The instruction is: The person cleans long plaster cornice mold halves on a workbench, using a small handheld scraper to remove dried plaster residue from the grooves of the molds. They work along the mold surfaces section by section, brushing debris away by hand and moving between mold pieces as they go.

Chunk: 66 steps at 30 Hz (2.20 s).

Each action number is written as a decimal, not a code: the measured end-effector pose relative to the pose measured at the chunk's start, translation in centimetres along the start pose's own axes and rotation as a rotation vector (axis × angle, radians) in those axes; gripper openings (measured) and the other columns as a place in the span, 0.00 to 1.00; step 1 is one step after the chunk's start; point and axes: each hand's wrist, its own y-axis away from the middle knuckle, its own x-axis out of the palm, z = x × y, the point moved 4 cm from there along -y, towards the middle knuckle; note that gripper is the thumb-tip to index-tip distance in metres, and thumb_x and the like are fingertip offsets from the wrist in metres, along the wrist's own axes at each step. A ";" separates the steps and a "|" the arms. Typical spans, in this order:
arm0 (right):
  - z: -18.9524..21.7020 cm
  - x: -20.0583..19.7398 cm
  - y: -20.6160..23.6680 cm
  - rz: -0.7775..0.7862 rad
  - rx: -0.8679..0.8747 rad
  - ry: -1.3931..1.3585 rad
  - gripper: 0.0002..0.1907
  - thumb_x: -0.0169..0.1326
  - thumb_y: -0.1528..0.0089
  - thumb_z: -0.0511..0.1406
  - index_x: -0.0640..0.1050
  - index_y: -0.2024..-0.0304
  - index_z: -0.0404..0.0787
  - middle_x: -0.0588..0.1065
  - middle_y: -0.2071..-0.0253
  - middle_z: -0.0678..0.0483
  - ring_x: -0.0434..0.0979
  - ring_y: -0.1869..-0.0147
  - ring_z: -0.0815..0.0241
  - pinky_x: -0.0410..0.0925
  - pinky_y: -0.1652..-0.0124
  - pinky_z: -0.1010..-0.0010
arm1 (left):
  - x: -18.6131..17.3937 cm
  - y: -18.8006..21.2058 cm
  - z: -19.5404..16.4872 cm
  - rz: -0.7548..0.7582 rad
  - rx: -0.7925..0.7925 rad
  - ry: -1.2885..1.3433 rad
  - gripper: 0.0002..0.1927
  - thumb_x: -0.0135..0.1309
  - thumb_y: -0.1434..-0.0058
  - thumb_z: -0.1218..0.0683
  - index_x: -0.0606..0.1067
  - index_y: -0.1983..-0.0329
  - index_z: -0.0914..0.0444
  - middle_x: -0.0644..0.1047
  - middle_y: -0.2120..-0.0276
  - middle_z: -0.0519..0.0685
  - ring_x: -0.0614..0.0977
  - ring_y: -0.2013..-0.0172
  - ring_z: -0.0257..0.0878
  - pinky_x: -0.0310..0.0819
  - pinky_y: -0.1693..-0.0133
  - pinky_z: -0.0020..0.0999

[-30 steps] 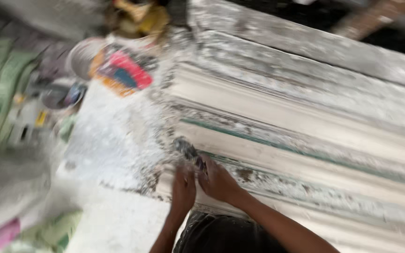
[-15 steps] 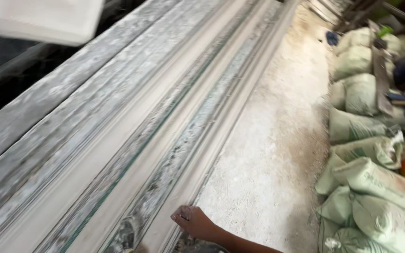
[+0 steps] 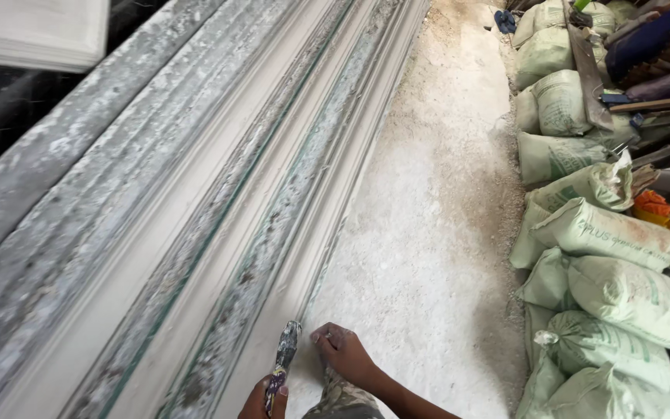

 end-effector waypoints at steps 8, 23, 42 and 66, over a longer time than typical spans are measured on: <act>0.4 15.1 3.4 0.010 -0.281 0.200 0.14 0.50 0.32 0.43 0.80 0.54 0.41 0.80 0.60 0.50 0.81 0.61 0.53 0.72 0.60 0.62 | -15.6 5.5 5.8 -0.004 -0.116 -0.126 0.26 0.53 0.38 0.45 0.72 0.38 0.57 0.84 0.60 0.57 0.87 0.58 0.48 0.80 0.56 0.41; 4.6 24.4 -3.2 -0.200 -0.619 0.857 0.31 0.41 0.31 0.45 0.64 0.29 0.37 0.57 0.25 0.43 0.46 0.18 0.37 0.43 0.26 0.43 | -36.0 13.9 -2.9 0.109 -0.213 -0.568 0.27 0.46 0.32 0.49 0.64 0.29 0.51 0.79 0.50 0.52 0.83 0.56 0.53 0.77 0.55 0.48; 3.7 25.6 -3.7 -0.212 -0.580 0.932 0.28 0.43 0.34 0.44 0.69 0.32 0.45 0.65 0.28 0.51 0.56 0.22 0.46 0.44 0.26 0.51 | -28.0 -0.9 -3.8 0.173 0.256 -0.746 0.15 0.44 0.27 0.52 0.76 0.42 0.59 0.80 0.69 0.55 0.82 0.70 0.52 0.76 0.67 0.51; 4.5 24.5 -2.6 -0.301 -0.834 0.694 0.21 0.47 0.37 0.36 0.76 0.42 0.36 0.73 0.38 0.44 0.66 0.29 0.41 0.54 0.29 0.43 | -28.2 -2.5 -4.7 0.247 0.287 -0.798 0.21 0.42 0.31 0.54 0.72 0.36 0.55 0.80 0.66 0.57 0.82 0.69 0.57 0.76 0.68 0.55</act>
